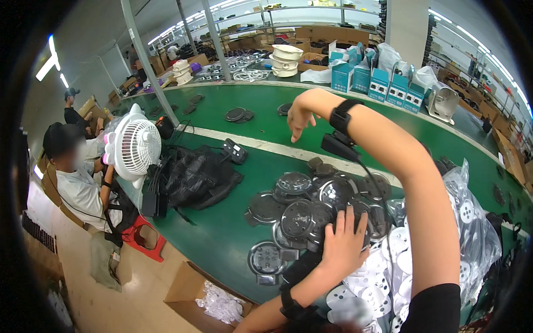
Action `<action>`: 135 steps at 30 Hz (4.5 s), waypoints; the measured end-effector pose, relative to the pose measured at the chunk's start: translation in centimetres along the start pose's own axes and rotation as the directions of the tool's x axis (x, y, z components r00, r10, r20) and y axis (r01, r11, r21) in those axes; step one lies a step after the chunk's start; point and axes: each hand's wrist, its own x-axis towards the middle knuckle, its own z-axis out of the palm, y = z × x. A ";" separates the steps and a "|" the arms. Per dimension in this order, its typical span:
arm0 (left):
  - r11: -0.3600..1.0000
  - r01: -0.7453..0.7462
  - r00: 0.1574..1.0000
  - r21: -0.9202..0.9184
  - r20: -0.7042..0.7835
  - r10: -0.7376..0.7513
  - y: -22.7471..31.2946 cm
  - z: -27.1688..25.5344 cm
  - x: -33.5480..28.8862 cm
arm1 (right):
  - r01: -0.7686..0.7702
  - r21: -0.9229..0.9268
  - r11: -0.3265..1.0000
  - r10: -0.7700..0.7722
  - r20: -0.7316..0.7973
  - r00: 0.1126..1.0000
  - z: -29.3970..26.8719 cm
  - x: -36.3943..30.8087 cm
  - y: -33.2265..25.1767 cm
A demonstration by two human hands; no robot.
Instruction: Assembling small circular components by applying circular white covers to brown plastic bases on an assembly line.
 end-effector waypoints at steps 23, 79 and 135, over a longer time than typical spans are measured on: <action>0.984 -0.112 0.973 0.136 0.215 0.081 0.1 10.4 -1.8 | 0.120 0.244 0.962 0.076 -0.664 0.744 1.4 25.4 -1.0; 0.946 -0.250 0.904 -0.206 -0.400 0.152 -0.8 -1.9 2.2 | 0.119 0.315 0.942 0.173 -0.755 0.632 39.7 -35.4 -9.9; 0.893 -0.431 0.767 -0.129 0.469 0.438 5.3 -7.5 -12.4 | -0.119 0.840 0.529 0.827 -0.542 -0.153 57.1 -33.6 -19.1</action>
